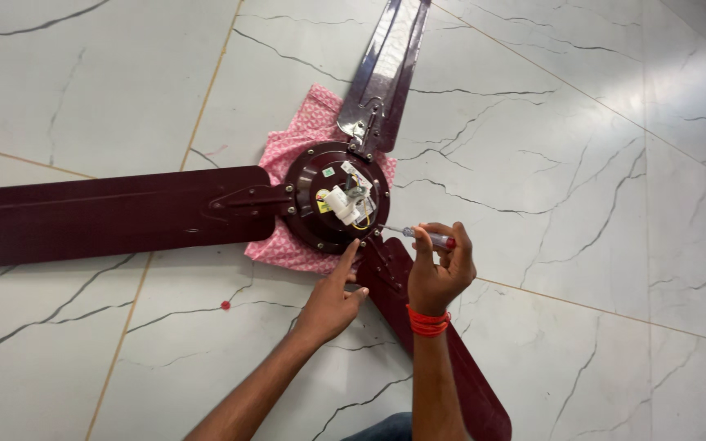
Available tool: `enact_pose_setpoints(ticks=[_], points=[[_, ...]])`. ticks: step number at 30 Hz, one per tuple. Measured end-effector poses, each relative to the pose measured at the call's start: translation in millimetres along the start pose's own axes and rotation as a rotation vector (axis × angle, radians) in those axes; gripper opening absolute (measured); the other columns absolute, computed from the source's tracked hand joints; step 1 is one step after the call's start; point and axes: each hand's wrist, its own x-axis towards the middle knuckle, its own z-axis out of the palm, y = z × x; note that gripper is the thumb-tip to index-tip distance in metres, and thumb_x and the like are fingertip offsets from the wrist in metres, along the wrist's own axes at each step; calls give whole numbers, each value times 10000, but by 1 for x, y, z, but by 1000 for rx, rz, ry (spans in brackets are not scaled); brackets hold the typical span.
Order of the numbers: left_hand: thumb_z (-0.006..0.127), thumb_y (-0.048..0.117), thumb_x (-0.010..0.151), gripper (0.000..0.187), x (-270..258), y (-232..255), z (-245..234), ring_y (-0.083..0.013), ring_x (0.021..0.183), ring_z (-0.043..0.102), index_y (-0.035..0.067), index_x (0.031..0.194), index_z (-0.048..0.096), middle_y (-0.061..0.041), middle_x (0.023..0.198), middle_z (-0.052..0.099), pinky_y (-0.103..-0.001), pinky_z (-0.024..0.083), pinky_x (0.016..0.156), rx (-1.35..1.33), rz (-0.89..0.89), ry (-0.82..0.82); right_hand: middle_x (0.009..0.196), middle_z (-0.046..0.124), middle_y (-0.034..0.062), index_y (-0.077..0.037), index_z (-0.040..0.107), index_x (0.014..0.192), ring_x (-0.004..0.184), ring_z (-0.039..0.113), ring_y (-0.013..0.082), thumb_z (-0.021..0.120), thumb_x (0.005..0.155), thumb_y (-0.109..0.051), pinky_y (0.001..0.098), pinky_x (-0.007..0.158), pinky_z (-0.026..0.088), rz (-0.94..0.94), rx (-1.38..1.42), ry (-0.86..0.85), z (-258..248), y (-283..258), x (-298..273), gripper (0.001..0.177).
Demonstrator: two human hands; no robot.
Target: The person uses a screwdriver to tighten screws on the central hub of a ceiling fan lying on the floor. They rotate the fan to access different screws and continue tightening them.
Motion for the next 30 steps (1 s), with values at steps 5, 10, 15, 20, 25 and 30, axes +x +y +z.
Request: enact_pose_setpoints(ticks=[5, 10, 15, 20, 25, 30], points=[[671, 222, 886, 675, -23, 34, -39, -337, 1081, 702, 181, 1509, 415, -135, 1233, 729, -482, 543, 945, 241, 57, 39, 998, 741, 141, 13, 531, 1360, 793, 727, 147, 762, 983, -57, 232, 627, 623, -4, 73, -33, 3, -3, 0, 447], [680, 250, 898, 523, -49, 66, -83, -359, 1079, 669, 167, 1399, 555, -133, 1189, 697, -501, 542, 916, 558, 67, 104, 1020, 744, 149, 16, 513, 1379, 797, 729, 145, 736, 1001, -45, 238, 645, 627, 37, 176, -51, 8, -11, -10, 443], [681, 215, 915, 310, -58, 52, -133, -266, 1082, 743, 81, 1194, 703, -86, 1092, 770, -430, 600, 936, -130, 96, 443, 1048, 742, 168, 3, 491, 1412, 857, 753, 170, 718, 995, -4, 262, 674, 649, 30, 261, -94, 19, -18, -11, 475], [766, 215, 869, 481, -43, 29, -145, -316, 1291, 542, 98, 1310, 612, -112, 1276, 653, -457, 467, 1091, 310, 233, 611, 1067, 744, 177, -6, 475, 1457, 864, 743, 162, 712, 997, -7, 277, 697, 656, 100, 361, -142, 24, -22, -22, 517], [886, 451, 692, 1061, -13, 43, -175, -380, 1514, 169, 230, 1551, 303, -177, 1592, 315, -618, 200, 1195, 988, 265, 388, 1050, 744, 184, 21, 472, 1445, 806, 713, 138, 723, 988, -27, 249, 631, 604, 179, 395, -146, 43, -32, -30, 524], [948, 551, 591, 1434, -7, 37, -204, -402, 1579, -32, 299, 1630, -7, -214, 1689, 40, -723, 43, 1201, 1243, -81, 104, 1007, 745, 168, 44, 466, 1389, 701, 657, 103, 746, 961, -28, 225, 593, 564, 266, 398, -121, 64, -44, -30, 516]])
